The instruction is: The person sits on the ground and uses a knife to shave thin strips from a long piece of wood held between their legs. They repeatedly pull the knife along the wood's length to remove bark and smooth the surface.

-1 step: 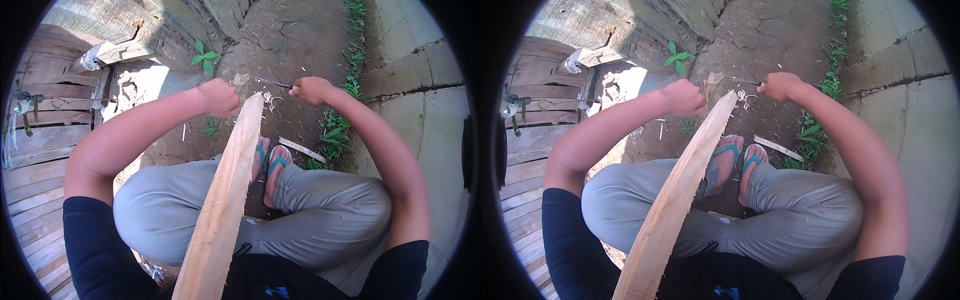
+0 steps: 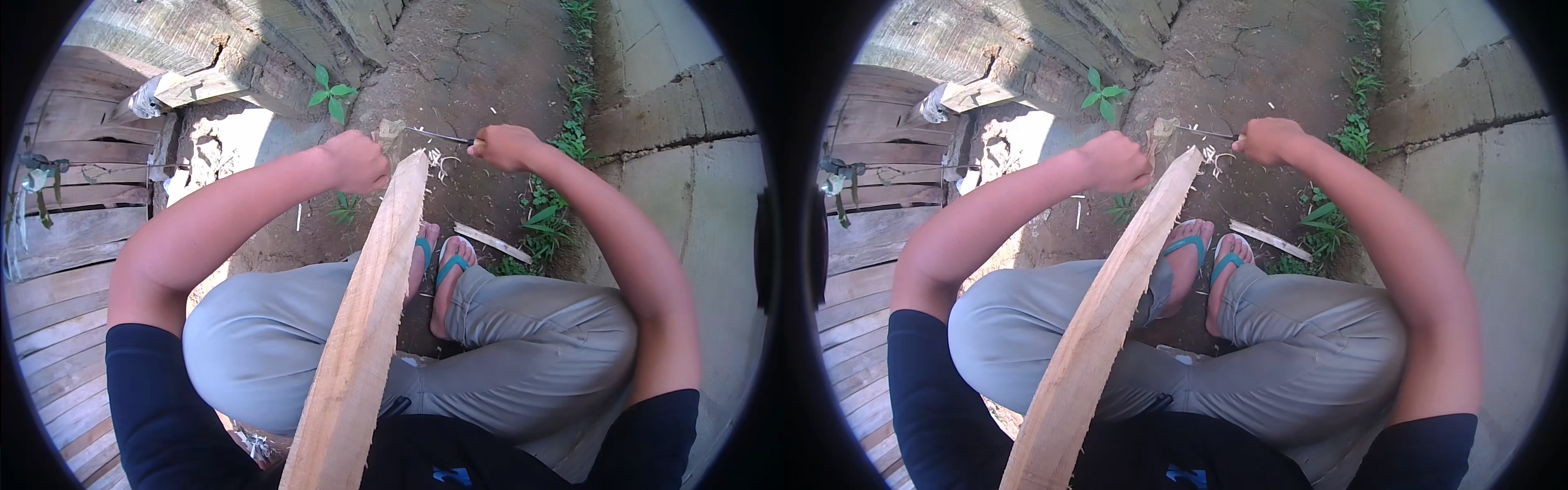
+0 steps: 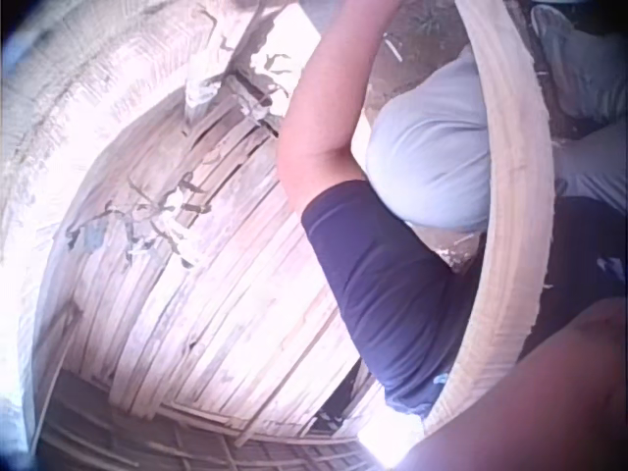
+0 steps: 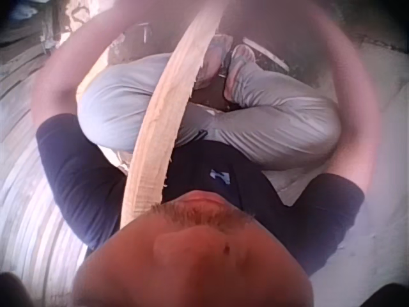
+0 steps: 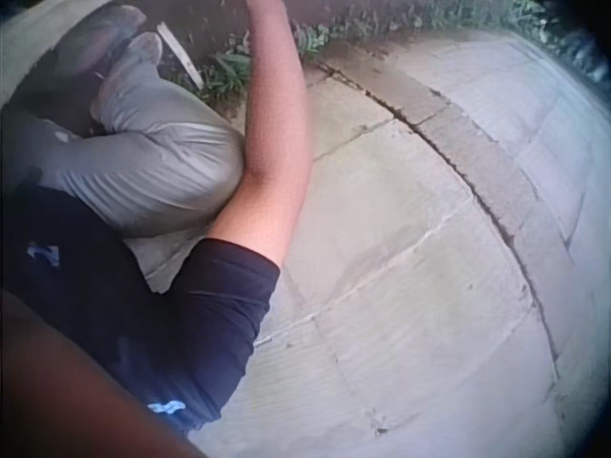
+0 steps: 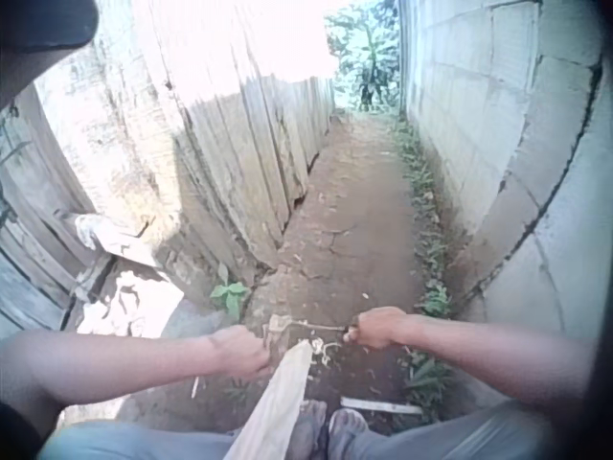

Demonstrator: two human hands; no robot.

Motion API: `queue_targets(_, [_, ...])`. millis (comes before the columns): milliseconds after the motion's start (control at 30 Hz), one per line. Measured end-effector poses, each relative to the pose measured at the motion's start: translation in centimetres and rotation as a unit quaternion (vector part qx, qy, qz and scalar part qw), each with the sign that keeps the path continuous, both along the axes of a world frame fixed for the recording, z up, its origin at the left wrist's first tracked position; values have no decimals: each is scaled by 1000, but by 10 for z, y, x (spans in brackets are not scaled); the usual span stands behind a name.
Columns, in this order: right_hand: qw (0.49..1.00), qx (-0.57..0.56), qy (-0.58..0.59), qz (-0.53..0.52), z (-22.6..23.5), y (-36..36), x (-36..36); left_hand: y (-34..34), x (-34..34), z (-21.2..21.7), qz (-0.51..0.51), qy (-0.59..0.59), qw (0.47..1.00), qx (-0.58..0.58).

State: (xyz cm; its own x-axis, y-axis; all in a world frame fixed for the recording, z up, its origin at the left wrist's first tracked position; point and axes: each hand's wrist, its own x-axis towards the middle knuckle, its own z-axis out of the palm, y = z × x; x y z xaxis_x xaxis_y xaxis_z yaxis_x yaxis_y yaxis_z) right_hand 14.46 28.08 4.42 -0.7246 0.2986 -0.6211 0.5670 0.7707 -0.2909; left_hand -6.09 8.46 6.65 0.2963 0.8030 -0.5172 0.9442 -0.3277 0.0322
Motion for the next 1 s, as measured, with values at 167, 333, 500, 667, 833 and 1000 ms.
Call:
queue_targets(167, [999,-19,6,-42,-30,-6,13,8,20,-3,74,-41,996,-29])
queue_targets(333, [999,-47,11,-22,-42,-10,16,-8,21,-11,123,-155,980,-21])
queue_targets(500, [999,-48,17,-5,-60,-16,18,-36,24,-23,84,-257,961,54])
queue_targets(667, [999,-39,30,-22,-59,-26,14,-52,40,-25,119,-352,920,126])
queue_targets(833, [999,-15,40,-2,-50,-30,8,-56,59,-28,146,-462,853,195])
queue_targets(1000, [999,10,26,29,-49,-32,8,-50,57,-35,89,-427,867,242])
